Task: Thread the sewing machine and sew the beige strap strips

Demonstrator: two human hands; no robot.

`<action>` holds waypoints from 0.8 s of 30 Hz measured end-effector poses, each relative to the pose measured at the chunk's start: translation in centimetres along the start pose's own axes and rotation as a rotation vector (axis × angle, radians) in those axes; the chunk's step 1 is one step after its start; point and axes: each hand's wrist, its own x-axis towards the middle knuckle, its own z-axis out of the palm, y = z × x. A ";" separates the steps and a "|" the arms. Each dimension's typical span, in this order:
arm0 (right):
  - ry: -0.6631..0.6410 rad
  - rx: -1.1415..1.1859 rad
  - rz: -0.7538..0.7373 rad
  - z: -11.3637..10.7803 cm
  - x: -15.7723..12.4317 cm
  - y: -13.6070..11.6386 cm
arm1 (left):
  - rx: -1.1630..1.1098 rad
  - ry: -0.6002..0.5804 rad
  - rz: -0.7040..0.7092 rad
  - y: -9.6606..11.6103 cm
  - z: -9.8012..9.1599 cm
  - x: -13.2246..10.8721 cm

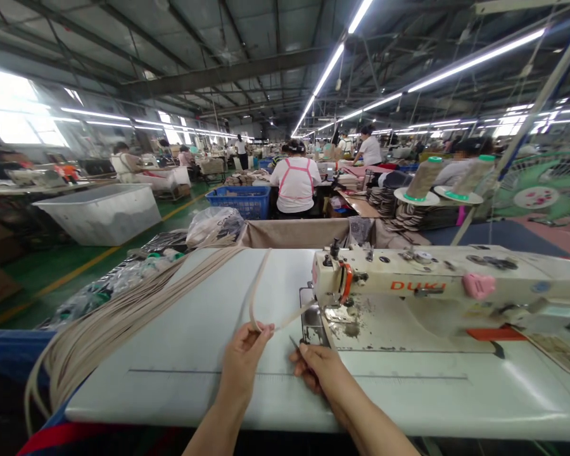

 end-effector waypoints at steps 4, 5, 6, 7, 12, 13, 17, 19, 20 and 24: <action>-0.046 0.017 -0.009 1.3 0.4 -0.6 | 0.027 -0.002 0.030 0.4 -1.0 -1.4; -0.060 0.022 -0.016 1.6 0.3 -0.8 | 0.037 -0.004 0.034 0.5 -1.2 -1.6; -0.075 0.026 -0.022 1.8 0.2 -0.9 | 0.045 -0.005 0.037 0.6 -1.4 -1.8; -0.090 0.030 -0.027 2.0 0.1 -1.1 | 0.048 -0.005 0.039 0.7 -1.6 -2.0; -0.161 0.043 -0.029 2.7 -0.4 -1.7 | 0.033 0.005 0.019 1.0 -2.1 -2.8; -0.167 0.043 -0.030 2.8 -0.4 -1.7 | 0.033 0.007 0.013 1.1 -2.1 -2.9; -0.152 0.007 -0.049 2.7 -0.6 -1.7 | 0.063 0.016 -0.004 1.4 -2.6 -3.3; -0.123 -0.068 -0.083 2.3 -0.8 -1.4 | 0.122 0.012 -0.017 1.7 -3.5 -3.2; -0.088 -0.142 -0.127 1.9 -1.0 -1.2 | 0.151 0.012 -0.018 2.0 -4.3 -3.0; 0.156 -0.658 -0.354 -0.5 -2.8 -0.4 | 0.317 0.015 -0.001 4.4 -10.0 -1.2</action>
